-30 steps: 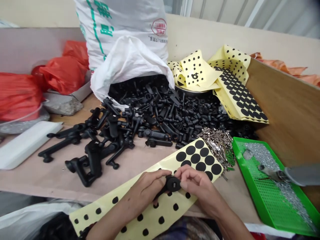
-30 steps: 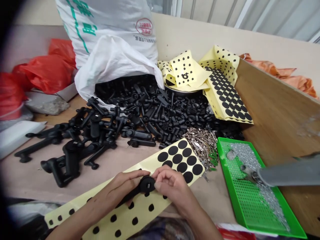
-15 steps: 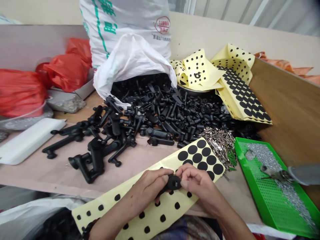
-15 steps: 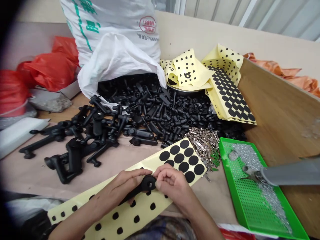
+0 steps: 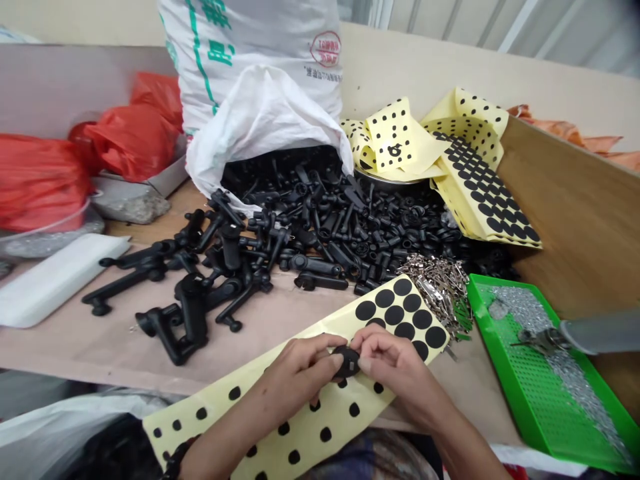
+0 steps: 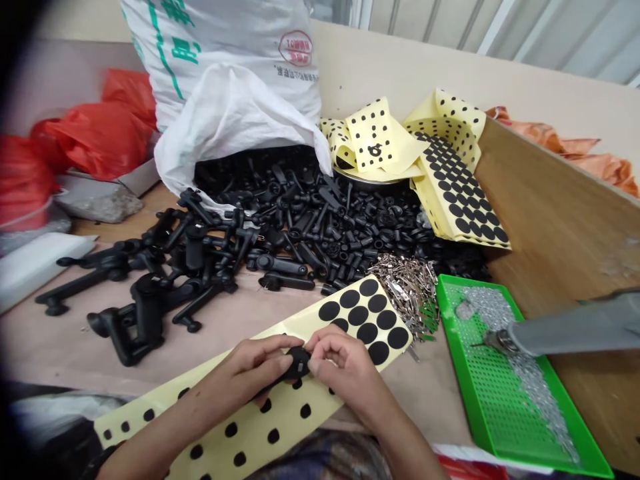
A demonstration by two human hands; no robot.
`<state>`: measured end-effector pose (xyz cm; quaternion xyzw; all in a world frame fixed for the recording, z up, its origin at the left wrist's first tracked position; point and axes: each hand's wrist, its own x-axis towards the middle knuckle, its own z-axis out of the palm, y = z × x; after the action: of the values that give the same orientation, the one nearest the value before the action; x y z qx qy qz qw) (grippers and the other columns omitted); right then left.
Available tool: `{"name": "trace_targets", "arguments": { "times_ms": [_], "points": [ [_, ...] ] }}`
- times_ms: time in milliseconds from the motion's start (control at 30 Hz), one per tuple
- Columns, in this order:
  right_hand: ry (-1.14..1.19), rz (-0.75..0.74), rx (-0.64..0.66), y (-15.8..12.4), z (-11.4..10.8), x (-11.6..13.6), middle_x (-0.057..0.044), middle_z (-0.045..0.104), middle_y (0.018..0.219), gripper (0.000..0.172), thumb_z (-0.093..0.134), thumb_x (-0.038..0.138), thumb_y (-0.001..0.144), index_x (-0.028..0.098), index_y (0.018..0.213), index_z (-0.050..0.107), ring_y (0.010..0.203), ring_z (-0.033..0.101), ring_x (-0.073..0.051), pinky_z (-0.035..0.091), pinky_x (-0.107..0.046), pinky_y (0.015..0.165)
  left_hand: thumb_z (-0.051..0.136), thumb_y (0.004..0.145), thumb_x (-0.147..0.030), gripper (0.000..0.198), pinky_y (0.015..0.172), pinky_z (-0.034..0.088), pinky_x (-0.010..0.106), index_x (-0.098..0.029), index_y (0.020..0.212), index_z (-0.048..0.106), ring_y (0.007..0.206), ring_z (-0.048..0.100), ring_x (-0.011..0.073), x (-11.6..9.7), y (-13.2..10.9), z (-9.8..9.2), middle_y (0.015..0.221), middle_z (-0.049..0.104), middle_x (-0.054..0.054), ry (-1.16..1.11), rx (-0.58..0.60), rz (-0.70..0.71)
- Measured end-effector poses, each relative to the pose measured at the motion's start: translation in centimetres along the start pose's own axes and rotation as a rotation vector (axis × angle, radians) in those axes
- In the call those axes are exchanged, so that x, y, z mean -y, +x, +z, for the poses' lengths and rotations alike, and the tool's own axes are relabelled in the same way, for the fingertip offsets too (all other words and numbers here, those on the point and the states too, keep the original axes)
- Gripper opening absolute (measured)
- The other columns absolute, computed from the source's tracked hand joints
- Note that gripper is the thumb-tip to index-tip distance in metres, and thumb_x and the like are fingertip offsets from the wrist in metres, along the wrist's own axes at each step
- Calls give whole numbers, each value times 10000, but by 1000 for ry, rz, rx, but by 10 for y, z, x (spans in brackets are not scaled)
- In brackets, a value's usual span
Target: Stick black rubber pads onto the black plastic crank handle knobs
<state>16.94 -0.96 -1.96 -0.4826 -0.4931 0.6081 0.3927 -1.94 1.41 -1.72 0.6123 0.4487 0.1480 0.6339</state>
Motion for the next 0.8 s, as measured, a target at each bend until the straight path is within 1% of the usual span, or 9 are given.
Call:
{"name": "trace_targets", "arguments": {
  "times_ms": [67, 133, 233, 333, 400, 533, 633, 733, 800],
  "points": [
    [-48, -19, -14, 0, 1, -1, -53, 554, 865, 114, 603, 205, 708, 169, 612, 552, 775, 519, -161, 409, -264, 671, 441, 866, -374, 330, 471, 392, 200, -186, 1098, 582, 473, 429, 94, 3, 0, 1, 650, 565, -27, 1, -18, 7],
    [-121, -58, -39, 0, 2, -2, -55, 564, 844, 111, 576, 175, 716, 173, 611, 538, 776, 536, -167, 419, -270, 671, 447, 864, -373, 312, 452, 353, 193, -186, 1068, 591, 456, 400, 91, 5, 0, 3, 570, 480, -56, 15, -55, 22],
    [-336, -188, -105, -3, 5, -5, -39, 561, 781, 131, 531, 139, 752, 182, 628, 520, 747, 540, -167, 414, -279, 671, 479, 845, -365, 291, 434, 296, 195, -181, 1037, 598, 454, 359, 95, 7, 2, 6, 524, 372, -77, 67, -133, 43],
    [-503, -318, -181, -7, 9, -6, -39, 559, 788, 119, 503, 155, 810, 184, 706, 554, 757, 526, -172, 401, -293, 696, 493, 831, -363, 297, 438, 295, 202, -174, 1036, 593, 468, 359, 100, 7, 3, 8, 533, 380, -72, 76, -182, 49],
    [-400, -294, -169, -10, 9, -7, -46, 582, 816, 114, 518, 199, 829, 182, 746, 595, 788, 542, -177, 416, -289, 711, 485, 833, -375, 307, 431, 304, 200, -170, 1039, 583, 458, 366, 96, 8, 1, 8, 541, 404, -69, 22, -186, 51],
    [161, 12, -68, -10, 6, -9, -67, 655, 910, 151, 602, 295, 805, 164, 795, 675, 827, 603, -177, 466, -291, 768, 489, 836, -386, 317, 420, 303, 189, -166, 1050, 564, 450, 367, 83, 7, -4, 8, 561, 421, -71, -102, -174, 50],
    [417, 110, -72, -9, 6, -9, -82, 670, 924, 197, 646, 336, 780, 145, 810, 679, 812, 623, -174, 470, -318, 815, 504, 827, -399, 342, 417, 307, 185, -159, 1065, 553, 449, 363, 83, 7, -7, 8, 547, 399, -76, -136, -183, 50],
    [433, 88, -101, -5, 11, -9, -57, 658, 854, 223, 641, 372, 786, 169, 875, 617, 783, 613, -169, 469, -318, 789, 496, 831, -395, 341, 421, 333, 188, -159, 1069, 557, 461, 367, 90, 4, -12, 8, 556, 414, -66, -109, -201, 38],
    [280, 39, -76, -5, 19, -7, -14, 611, 768, 234, 612, 389, 808, 193, 931, 574, 711, 579, -148, 460, -273, 700, 490, 841, -386, 321, 423, 342, 192, -171, 1066, 571, 466, 371, 97, 2, -18, 8, 544, 403, -66, -36, -223, 49]
  ]
}}
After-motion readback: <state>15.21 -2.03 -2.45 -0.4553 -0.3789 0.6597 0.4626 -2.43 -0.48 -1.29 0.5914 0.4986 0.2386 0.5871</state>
